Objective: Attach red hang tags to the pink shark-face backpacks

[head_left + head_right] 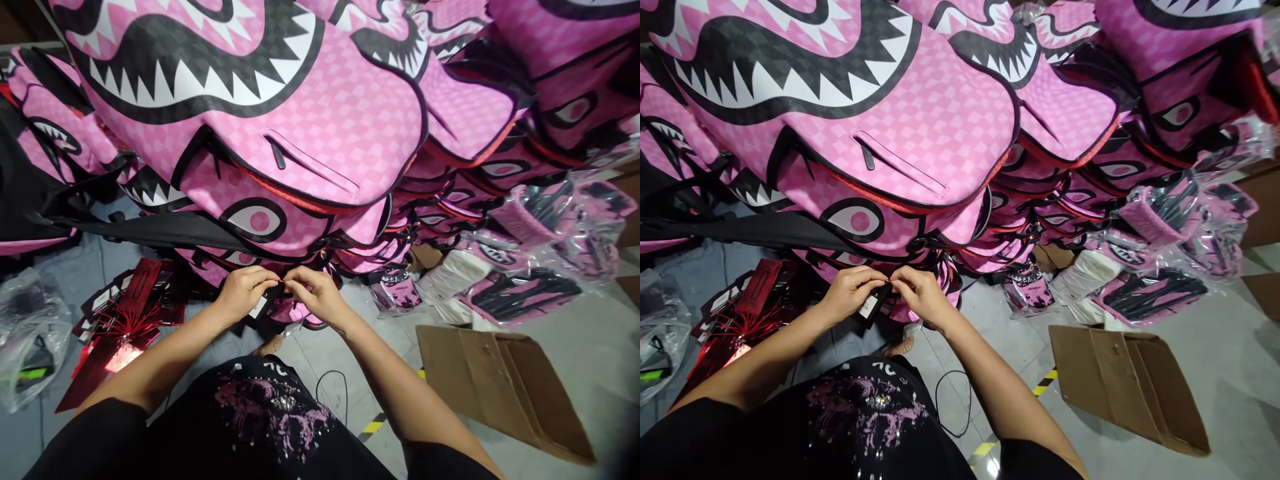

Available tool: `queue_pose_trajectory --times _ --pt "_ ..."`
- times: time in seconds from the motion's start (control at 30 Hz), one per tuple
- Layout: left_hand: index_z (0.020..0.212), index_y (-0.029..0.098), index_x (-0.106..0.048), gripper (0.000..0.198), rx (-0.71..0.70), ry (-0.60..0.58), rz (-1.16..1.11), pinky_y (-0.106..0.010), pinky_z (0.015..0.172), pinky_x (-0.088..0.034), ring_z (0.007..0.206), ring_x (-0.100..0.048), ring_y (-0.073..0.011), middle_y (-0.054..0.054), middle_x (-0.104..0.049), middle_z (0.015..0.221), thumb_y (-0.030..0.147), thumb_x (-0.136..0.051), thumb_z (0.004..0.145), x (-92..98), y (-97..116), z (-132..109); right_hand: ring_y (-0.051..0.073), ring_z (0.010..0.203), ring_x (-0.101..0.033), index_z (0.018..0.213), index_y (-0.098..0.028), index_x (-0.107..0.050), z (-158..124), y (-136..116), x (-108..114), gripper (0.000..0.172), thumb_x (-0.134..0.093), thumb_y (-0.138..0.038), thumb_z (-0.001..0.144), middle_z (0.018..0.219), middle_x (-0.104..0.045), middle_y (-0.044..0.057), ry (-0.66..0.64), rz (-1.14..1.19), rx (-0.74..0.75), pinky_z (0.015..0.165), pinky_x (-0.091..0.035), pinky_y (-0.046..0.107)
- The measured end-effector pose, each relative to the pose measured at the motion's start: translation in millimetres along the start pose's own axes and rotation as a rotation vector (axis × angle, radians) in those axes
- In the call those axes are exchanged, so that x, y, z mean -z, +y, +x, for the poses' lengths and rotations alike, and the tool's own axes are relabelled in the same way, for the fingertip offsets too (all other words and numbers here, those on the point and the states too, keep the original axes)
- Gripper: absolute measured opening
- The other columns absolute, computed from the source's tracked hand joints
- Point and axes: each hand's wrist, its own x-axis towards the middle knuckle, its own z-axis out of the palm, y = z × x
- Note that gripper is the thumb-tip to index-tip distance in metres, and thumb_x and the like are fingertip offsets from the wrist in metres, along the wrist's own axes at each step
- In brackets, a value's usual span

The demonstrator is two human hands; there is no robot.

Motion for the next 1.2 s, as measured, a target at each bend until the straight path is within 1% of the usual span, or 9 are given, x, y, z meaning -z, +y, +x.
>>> queue_pose_trajectory --times 0.3,0.47,0.53,0.7,0.83,0.93,1.03,1.1,1.2 --pt "0.098 0.021 -0.071 0.022 -0.017 -0.086 0.221 -0.025 0.079 -0.050 0.084 -0.066 -0.0133 -0.003 -0.073 0.095 0.029 -0.051 0.096 -2.3 3.8 1.1 0.014 0.072 -0.059 0.091 -0.019 -0.060 -2.5 -3.7 2.2 0.016 -0.044 -0.018 0.095 0.082 -0.064 0.004 -0.049 -0.214 0.142 0.068 -0.045 0.026" --pt "0.092 0.020 -0.065 0.012 0.011 -0.168 0.440 -0.027 0.072 -0.046 0.083 -0.066 -0.0157 -0.001 -0.071 0.088 0.025 -0.055 0.093 -2.6 12.5 2.7 0.014 0.064 -0.052 0.085 -0.017 -0.059 -5.1 -6.7 -1.8 0.022 -0.041 -0.017 0.097 0.072 -0.059 0.004 -0.101 -0.502 0.181 0.067 -0.037 0.028" --pt "0.091 0.019 -0.062 0.006 0.042 -0.200 0.487 -0.027 0.068 -0.044 0.080 -0.065 -0.0162 0.000 -0.070 0.083 0.023 -0.057 0.091 -1.5 17.8 5.5 0.014 0.062 -0.050 0.080 -0.017 -0.057 -5.0 -9.5 -2.1 0.022 -0.041 -0.016 0.096 0.069 -0.058 0.003 -0.110 -0.559 0.196 0.068 -0.036 0.029" --pt "0.094 0.020 -0.062 0.007 0.022 -0.234 0.572 -0.027 0.066 -0.041 0.081 -0.065 -0.0168 -0.001 -0.070 0.086 0.025 -0.057 0.092 -0.7 25.9 11.6 0.015 0.065 -0.054 0.081 -0.018 -0.055 -3.0 -13.6 -0.1 0.016 -0.045 -0.014 0.093 0.070 -0.060 0.003 -0.075 -0.461 0.152 0.069 -0.037 0.029" --pt "0.084 0.018 -0.064 0.016 -0.006 -0.207 0.673 -0.028 0.063 -0.040 0.078 -0.063 -0.0176 -0.003 -0.068 0.080 0.027 -0.055 0.093 -6.1 29.0 10.0 0.013 0.061 -0.055 0.078 -0.020 -0.053 -2.1 -15.4 0.8 0.013 -0.047 -0.016 0.090 0.069 -0.060 0.000 -0.040 -0.283 0.026 0.063 -0.039 0.026" --pt "0.086 0.017 -0.065 0.014 0.025 -0.195 0.611 -0.028 0.064 -0.041 0.078 -0.063 -0.0168 -0.003 -0.068 0.081 0.026 -0.056 0.092 -9.9 29.8 5.4 0.012 0.057 -0.054 0.078 -0.021 -0.052 -3.1 -16.8 1.2 0.010 -0.050 -0.017 0.087 0.066 -0.058 -0.002 0.006 -0.192 -0.051 0.059 -0.039 0.024" --pt "0.092 0.020 -0.067 0.015 0.045 -0.218 0.493 -0.027 0.063 -0.040 0.075 -0.064 -0.0146 -0.001 -0.070 0.084 0.024 -0.052 0.094 -11.6 30.3 1.9 0.012 0.057 -0.055 0.089 -0.021 -0.051 -5.0 -17.8 2.3 0.002 -0.052 -0.020 0.087 0.067 -0.061 -0.003 0.012 -0.150 -0.071 0.058 -0.040 0.024" --pt "0.091 0.020 -0.067 0.014 0.069 -0.195 0.465 -0.026 0.062 -0.039 0.074 -0.064 -0.0143 0.000 -0.070 0.084 0.024 -0.053 0.094 -12.3 31.6 2.2 0.012 0.056 -0.054 0.096 -0.021 -0.049 -6.1 -18.2 3.3 0.010 -0.051 -0.021 0.086 0.067 -0.063 -0.003 -0.003 -0.149 -0.071 0.058 -0.040 0.024" --pt "0.086 0.019 -0.064 0.007 0.142 -0.138 0.479 -0.027 0.063 -0.041 0.076 -0.065 -0.0156 0.000 -0.069 0.081 0.023 -0.058 0.090 -12.7 34.6 5.3 0.013 0.054 -0.053 0.098 -0.022 -0.046 -7.5 -18.7 4.4 0.012 -0.050 -0.021 0.087 0.068 -0.063 -0.003 -0.017 -0.155 -0.077 0.058 -0.040 0.025"
